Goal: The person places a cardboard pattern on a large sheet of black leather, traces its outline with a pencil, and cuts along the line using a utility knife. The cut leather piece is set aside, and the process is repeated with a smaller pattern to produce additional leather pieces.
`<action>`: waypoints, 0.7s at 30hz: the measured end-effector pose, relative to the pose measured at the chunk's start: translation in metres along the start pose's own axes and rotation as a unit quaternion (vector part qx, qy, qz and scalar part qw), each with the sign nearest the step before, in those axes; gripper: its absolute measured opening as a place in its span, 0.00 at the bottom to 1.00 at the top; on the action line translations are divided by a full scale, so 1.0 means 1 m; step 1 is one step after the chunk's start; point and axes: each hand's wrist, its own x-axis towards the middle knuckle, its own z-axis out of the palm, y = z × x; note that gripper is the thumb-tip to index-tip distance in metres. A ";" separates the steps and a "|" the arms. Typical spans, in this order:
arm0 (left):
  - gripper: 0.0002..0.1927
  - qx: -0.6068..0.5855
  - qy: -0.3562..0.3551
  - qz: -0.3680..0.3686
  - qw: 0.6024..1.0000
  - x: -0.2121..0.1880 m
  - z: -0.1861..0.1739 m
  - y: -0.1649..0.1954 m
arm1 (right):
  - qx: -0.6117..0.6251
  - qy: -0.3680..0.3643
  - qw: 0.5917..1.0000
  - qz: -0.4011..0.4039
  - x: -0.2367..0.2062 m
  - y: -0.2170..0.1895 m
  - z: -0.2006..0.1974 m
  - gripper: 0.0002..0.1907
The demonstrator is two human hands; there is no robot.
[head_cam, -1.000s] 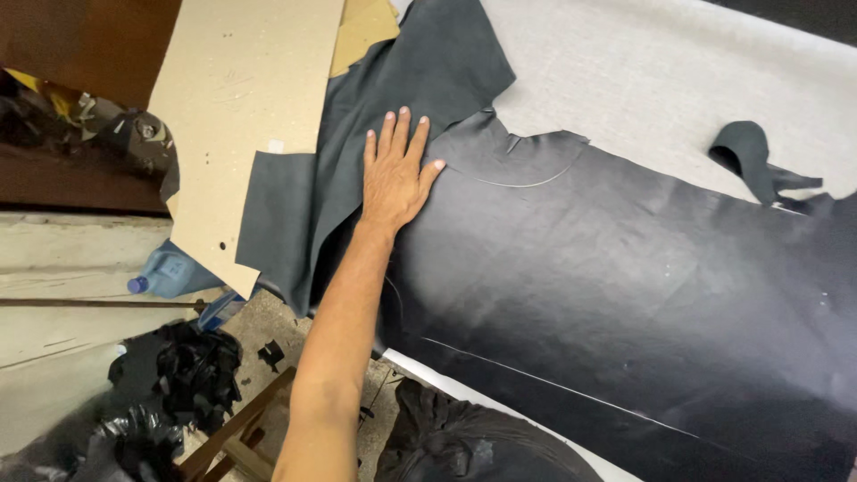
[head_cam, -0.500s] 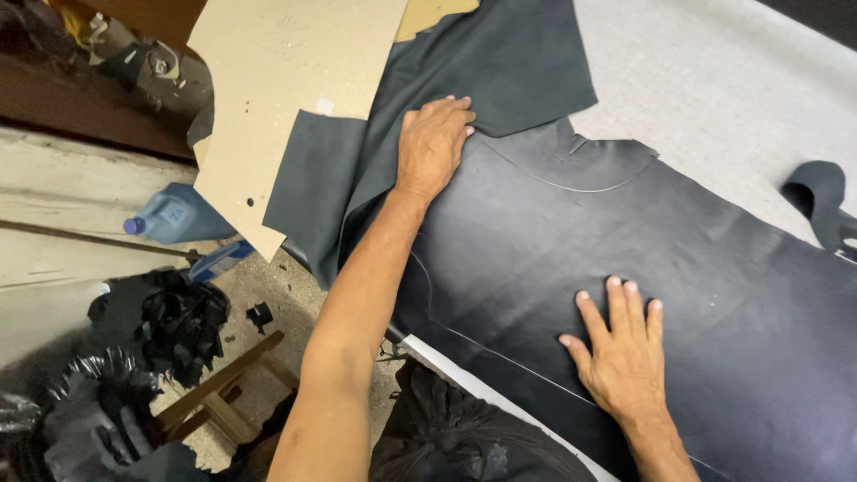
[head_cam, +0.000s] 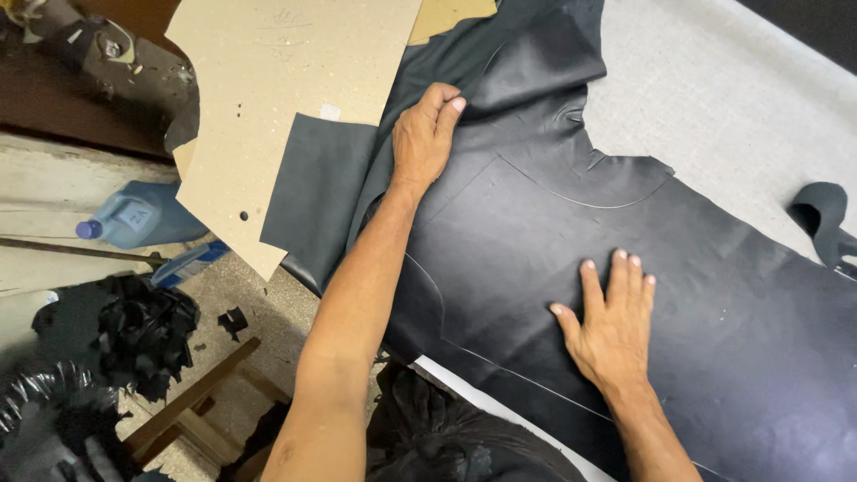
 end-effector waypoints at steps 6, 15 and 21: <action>0.10 0.031 0.036 0.082 0.995 -0.003 -0.001 0.000 | -0.023 0.004 1.000 0.014 0.048 -0.046 0.020 0.47; 0.09 0.038 0.018 0.087 0.995 -0.007 -0.003 0.007 | 0.015 -0.106 0.994 -0.037 0.014 -0.104 0.022 0.52; 0.09 0.016 0.006 0.089 0.996 -0.005 -0.002 0.003 | 0.015 -0.160 0.981 -0.108 0.015 -0.089 0.023 0.47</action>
